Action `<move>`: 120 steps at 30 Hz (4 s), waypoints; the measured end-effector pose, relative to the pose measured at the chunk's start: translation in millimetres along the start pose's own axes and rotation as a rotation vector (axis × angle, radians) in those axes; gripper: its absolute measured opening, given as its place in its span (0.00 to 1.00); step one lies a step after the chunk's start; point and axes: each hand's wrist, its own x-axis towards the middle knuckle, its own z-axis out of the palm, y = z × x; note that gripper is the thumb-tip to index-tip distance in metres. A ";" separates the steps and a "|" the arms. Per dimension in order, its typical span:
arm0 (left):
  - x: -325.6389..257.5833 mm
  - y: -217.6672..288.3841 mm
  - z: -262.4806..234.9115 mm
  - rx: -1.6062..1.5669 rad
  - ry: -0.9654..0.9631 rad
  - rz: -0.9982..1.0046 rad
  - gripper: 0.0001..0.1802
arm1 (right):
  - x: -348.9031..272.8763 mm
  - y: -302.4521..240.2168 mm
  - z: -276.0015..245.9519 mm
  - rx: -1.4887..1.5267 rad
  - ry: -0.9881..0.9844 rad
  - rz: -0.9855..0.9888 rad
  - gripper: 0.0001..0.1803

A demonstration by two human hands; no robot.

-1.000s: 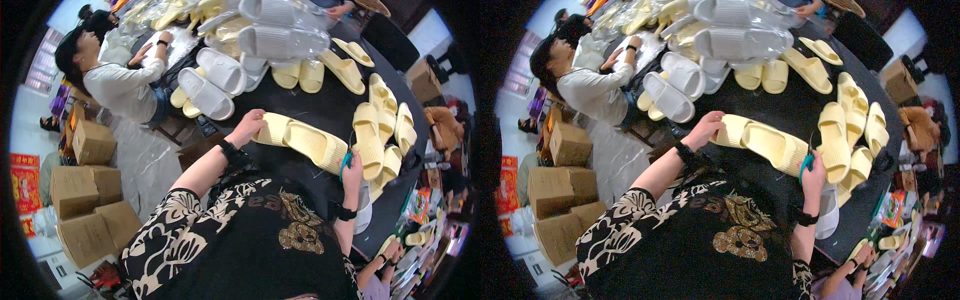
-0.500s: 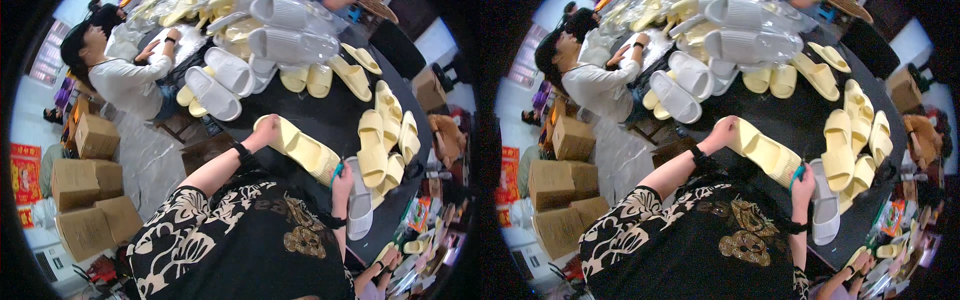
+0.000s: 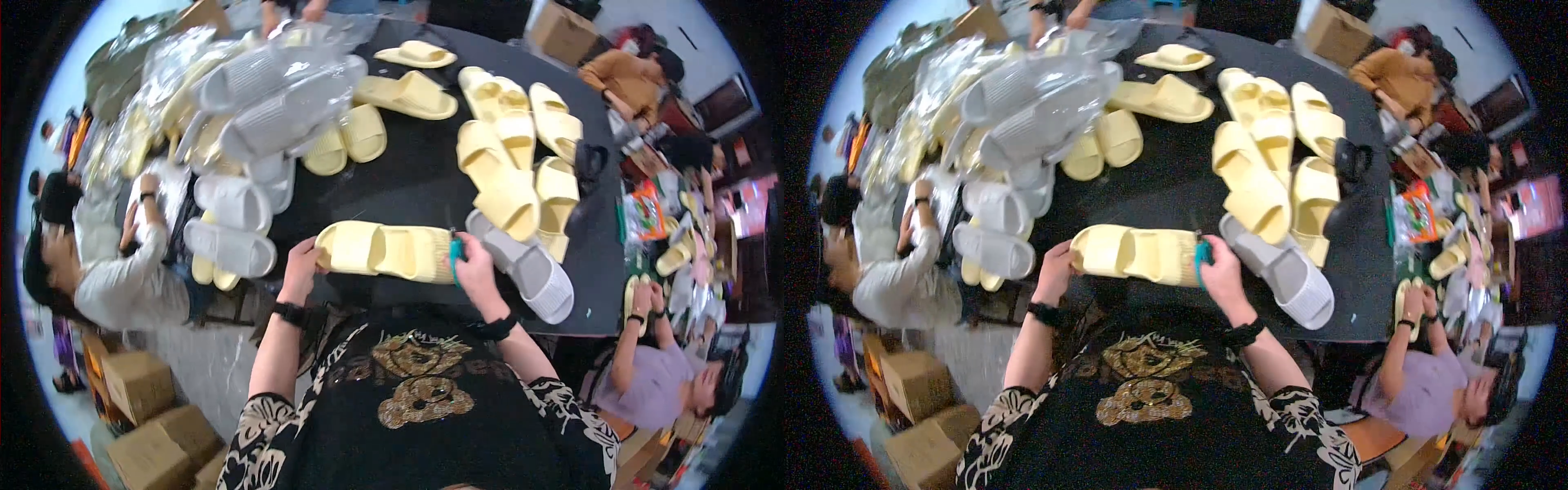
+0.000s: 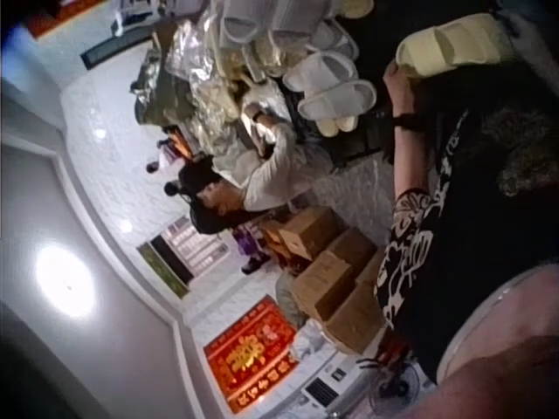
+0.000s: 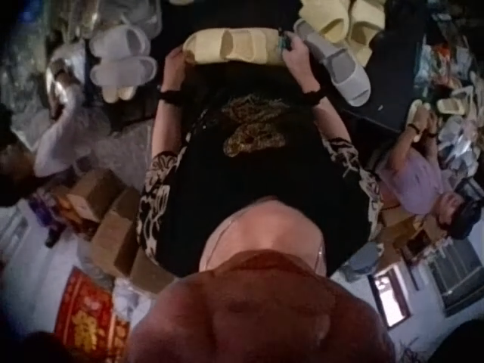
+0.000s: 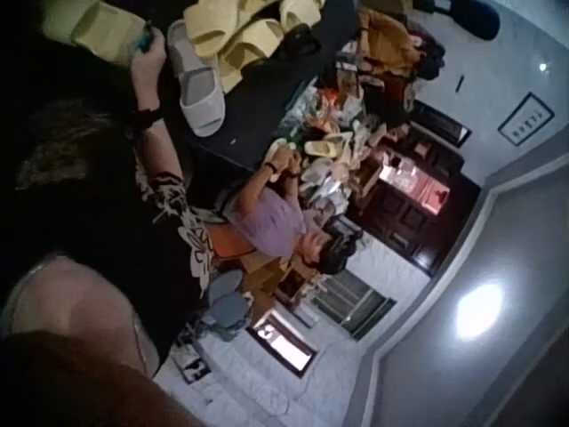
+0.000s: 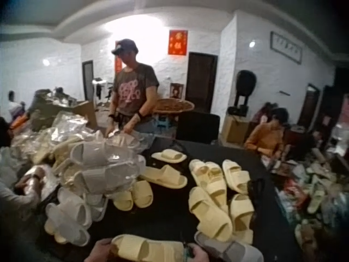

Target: The recorder is using scissors to trim excess material from molded sandals at a production table.

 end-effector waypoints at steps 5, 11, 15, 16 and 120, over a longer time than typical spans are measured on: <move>4.0 43.6 41.9 0.026 -0.022 0.043 0.16 | -11.1 -27.7 -10.1 0.132 0.062 -0.007 0.26; -4.1 104.5 59.6 -0.136 -0.037 0.200 0.19 | -2.5 -77.7 -52.6 -0.019 0.343 -0.164 0.24; -11.6 117.7 45.4 0.163 0.162 0.441 0.18 | 15.9 -90.4 -111.4 0.057 0.611 -0.363 0.22; -10.2 108.6 32.2 0.286 0.291 0.560 0.17 | 18.6 -85.6 -124.4 0.087 0.598 -0.369 0.24; -36.5 61.4 22.8 -0.088 0.159 0.246 0.09 | 61.3 -23.4 83.0 0.042 -0.383 0.192 0.28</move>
